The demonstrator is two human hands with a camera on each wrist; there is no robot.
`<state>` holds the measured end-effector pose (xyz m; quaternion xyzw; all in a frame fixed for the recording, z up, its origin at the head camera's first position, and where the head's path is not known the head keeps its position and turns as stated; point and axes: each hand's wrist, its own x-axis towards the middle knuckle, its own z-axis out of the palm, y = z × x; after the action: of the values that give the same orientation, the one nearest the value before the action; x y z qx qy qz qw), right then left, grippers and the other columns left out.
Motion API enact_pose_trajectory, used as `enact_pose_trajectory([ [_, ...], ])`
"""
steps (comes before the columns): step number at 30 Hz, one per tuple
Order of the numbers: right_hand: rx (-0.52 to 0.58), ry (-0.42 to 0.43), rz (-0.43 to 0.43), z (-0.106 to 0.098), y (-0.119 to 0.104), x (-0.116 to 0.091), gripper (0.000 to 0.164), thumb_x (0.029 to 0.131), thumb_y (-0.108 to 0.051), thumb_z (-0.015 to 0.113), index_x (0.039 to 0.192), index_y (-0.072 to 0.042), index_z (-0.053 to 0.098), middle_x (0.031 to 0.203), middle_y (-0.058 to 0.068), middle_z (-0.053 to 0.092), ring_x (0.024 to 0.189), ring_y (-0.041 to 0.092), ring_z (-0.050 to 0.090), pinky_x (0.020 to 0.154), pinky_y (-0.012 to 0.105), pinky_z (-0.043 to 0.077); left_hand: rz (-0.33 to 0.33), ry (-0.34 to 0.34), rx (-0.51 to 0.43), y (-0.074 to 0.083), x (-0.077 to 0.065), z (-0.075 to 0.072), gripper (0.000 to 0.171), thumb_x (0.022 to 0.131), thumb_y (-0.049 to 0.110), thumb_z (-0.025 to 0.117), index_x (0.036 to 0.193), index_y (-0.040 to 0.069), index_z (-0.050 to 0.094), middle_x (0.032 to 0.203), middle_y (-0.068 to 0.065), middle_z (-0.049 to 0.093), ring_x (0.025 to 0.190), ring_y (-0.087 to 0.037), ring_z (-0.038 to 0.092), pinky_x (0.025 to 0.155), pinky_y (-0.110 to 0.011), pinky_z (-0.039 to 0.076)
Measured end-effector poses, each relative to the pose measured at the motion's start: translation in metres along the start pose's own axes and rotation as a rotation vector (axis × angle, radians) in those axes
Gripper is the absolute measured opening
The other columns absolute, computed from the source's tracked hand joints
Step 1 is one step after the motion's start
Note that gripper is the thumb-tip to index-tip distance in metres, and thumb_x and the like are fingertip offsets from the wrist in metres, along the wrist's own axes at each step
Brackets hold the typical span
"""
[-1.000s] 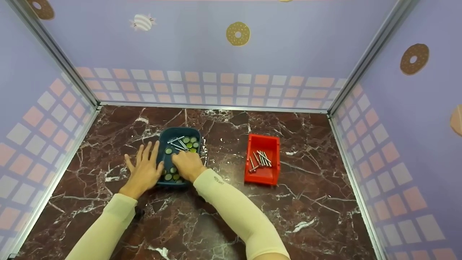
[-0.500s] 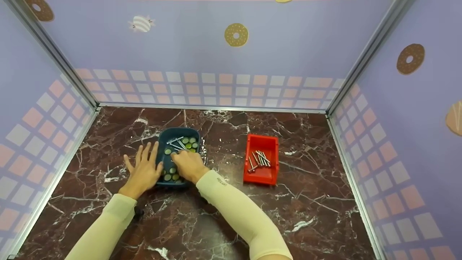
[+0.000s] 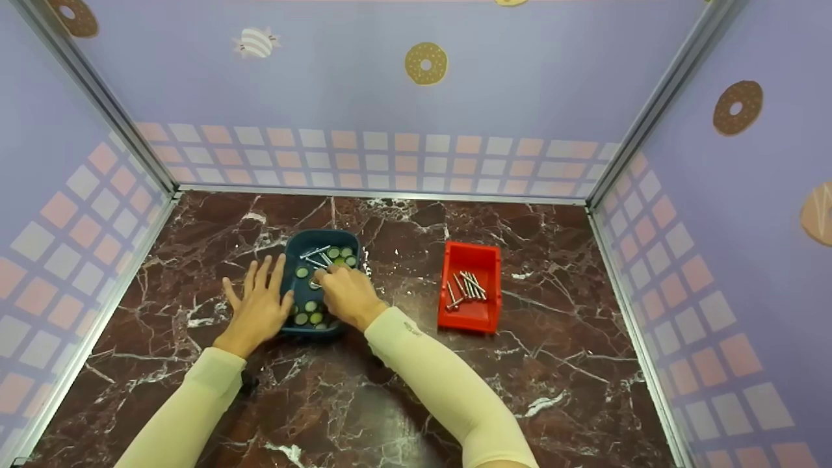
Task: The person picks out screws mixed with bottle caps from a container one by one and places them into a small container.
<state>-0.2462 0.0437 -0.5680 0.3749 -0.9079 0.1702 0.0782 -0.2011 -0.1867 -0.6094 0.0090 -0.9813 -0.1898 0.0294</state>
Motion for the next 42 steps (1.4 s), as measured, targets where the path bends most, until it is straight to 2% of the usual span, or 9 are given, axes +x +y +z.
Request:
enact_pose_trajectory([
  [6,-0.003,0.036,-0.011,-0.005,0.002,-0.004,0.037,0.098,-0.002,0.082,0.133,-0.012,0.083,0.118,0.011,0.080,0.100,0.031,0.083,0.084,0.048,0.073,-0.008,-0.025,-0.008,-0.001,0.000,0.000,0.085,0.119,0.036,0.056,0.190,0.018,0.013,0.196,-0.023,0.016,0.184,-0.050,0.008,0.135,-0.091,-0.011],
  [10,0.004,0.058,-0.016,-0.010,0.004,-0.008,0.037,0.097,-0.001,0.083,0.133,-0.011,0.083,0.115,0.011,0.078,0.095,0.030,0.083,0.083,0.046,0.073,-0.007,-0.025,-0.007,-0.001,0.000,-0.001,0.084,0.119,0.036,0.056,0.190,0.017,0.014,0.196,-0.023,0.017,0.184,-0.050,0.009,0.135,-0.091,-0.011],
  [18,0.077,0.086,0.006,-0.019,0.012,-0.018,0.037,0.095,0.001,0.081,0.130,-0.009,0.081,0.116,0.010,0.079,0.107,0.033,0.082,0.087,0.049,0.072,-0.007,-0.011,-0.019,0.000,0.000,-0.001,0.082,0.118,0.033,0.056,0.189,0.017,0.018,0.195,-0.023,0.020,0.183,-0.051,0.011,0.135,-0.091,-0.010],
  [27,0.123,0.089,0.083,-0.026,0.021,-0.035,0.038,0.096,0.001,0.081,0.133,-0.008,0.082,0.124,0.014,0.082,0.112,0.034,0.082,0.094,0.052,0.071,-0.009,-0.025,-0.025,0.000,0.001,-0.001,0.083,0.119,0.034,0.056,0.190,0.018,0.016,0.196,-0.023,0.018,0.183,-0.051,0.009,0.135,-0.090,-0.013],
  [33,0.124,0.113,0.100,-0.031,0.025,-0.042,0.035,0.097,-0.002,0.083,0.131,-0.008,0.080,0.124,0.015,0.082,0.111,0.035,0.082,0.091,0.053,0.071,-0.013,-0.022,-0.026,0.000,0.000,-0.002,0.083,0.118,0.033,0.056,0.189,0.017,0.017,0.195,-0.023,0.018,0.183,-0.051,0.009,0.135,-0.090,-0.012],
  [38,0.136,0.134,0.099,-0.032,0.030,-0.048,0.033,0.098,0.000,0.083,0.131,-0.007,0.081,0.123,0.015,0.083,0.109,0.034,0.082,0.093,0.051,0.072,-0.006,-0.011,-0.015,0.000,0.000,-0.001,0.083,0.118,0.032,0.058,0.189,0.017,0.018,0.195,-0.023,0.019,0.183,-0.051,0.011,0.136,-0.091,-0.007],
  [42,0.138,0.144,0.097,-0.034,0.036,-0.053,0.033,0.099,0.001,0.082,0.131,-0.006,0.081,0.119,0.014,0.082,0.104,0.033,0.083,0.090,0.049,0.072,-0.007,-0.013,-0.012,0.001,0.000,-0.002,0.084,0.118,0.033,0.058,0.189,0.017,0.017,0.195,-0.023,0.019,0.183,-0.050,0.011,0.136,-0.091,-0.008],
])
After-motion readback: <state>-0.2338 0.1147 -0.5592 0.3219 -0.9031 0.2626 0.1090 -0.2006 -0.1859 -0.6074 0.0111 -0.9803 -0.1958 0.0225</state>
